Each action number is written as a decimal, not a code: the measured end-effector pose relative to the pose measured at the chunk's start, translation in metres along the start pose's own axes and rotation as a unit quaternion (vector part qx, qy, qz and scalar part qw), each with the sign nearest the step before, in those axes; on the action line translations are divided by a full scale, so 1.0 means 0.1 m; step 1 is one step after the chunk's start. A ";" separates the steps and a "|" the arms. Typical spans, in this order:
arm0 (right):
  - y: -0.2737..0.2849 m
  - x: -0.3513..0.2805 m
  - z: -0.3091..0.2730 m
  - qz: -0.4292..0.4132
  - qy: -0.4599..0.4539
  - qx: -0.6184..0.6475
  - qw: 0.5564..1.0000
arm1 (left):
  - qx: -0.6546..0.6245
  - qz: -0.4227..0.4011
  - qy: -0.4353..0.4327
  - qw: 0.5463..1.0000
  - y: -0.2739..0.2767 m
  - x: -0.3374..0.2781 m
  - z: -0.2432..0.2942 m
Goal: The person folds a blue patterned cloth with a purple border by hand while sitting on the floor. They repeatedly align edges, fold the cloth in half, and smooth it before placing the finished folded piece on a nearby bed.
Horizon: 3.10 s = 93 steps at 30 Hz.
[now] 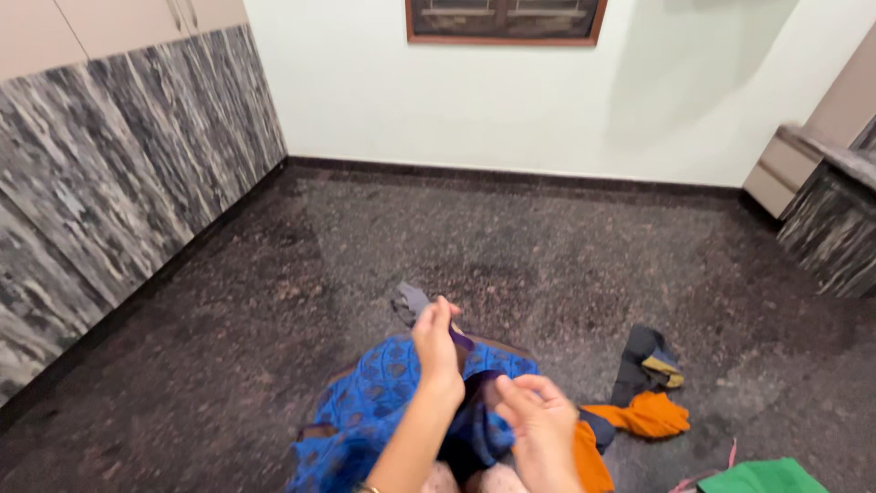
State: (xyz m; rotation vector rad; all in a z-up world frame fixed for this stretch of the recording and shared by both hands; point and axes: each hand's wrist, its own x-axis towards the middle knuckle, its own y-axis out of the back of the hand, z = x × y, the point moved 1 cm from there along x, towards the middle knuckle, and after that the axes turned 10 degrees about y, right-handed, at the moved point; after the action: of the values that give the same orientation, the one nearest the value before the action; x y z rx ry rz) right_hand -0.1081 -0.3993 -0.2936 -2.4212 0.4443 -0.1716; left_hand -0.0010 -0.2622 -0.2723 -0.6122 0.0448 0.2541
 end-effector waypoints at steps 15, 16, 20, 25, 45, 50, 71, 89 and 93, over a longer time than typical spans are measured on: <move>0.14 -0.45 0.32 0.080 -0.047 0.100 0.991 | -0.102 -0.051 0.107 0.988 0.15 -1.08 -0.08; 0.12 -0.47 0.26 0.084 -0.043 0.087 0.992 | -0.067 -0.052 0.094 0.992 0.14 -1.13 -0.03; 0.08 -0.50 0.03 0.082 -0.014 0.029 0.996 | 0.129 -0.030 0.003 0.991 0.10 -1.34 0.12; 0.02 -0.56 -0.07 0.072 0.043 -0.083 0.993 | 0.209 0.036 0.044 0.976 0.22 -1.56 0.14; -0.21 -0.78 -0.11 -0.074 0.128 -0.198 0.969 | 0.097 -0.021 0.077 0.992 0.48 -1.44 -0.07; 0.37 -0.27 0.22 -0.107 0.160 -0.287 0.938 | 0.105 0.010 0.090 0.990 0.51 -1.19 0.17; -1.13 -0.27 -0.42 -0.352 0.290 -0.341 0.822 | 0.175 -0.205 -0.099 0.958 0.23 -1.31 1.48; -0.20 0.19 2.16 -0.489 0.160 -0.456 0.726 | -0.155 -0.277 -0.285 0.905 0.75 -1.55 2.65; -0.25 0.83 1.82 -0.329 0.353 -0.521 0.704 | -0.177 -0.253 -0.333 0.891 1.15 -1.48 3.00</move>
State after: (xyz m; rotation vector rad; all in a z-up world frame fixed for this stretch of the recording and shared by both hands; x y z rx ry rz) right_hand 0.0188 -0.3039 -0.4179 -3.4668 -0.1396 -1.5911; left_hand -0.1825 -0.0325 -0.0741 -0.8473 -0.8346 -0.0519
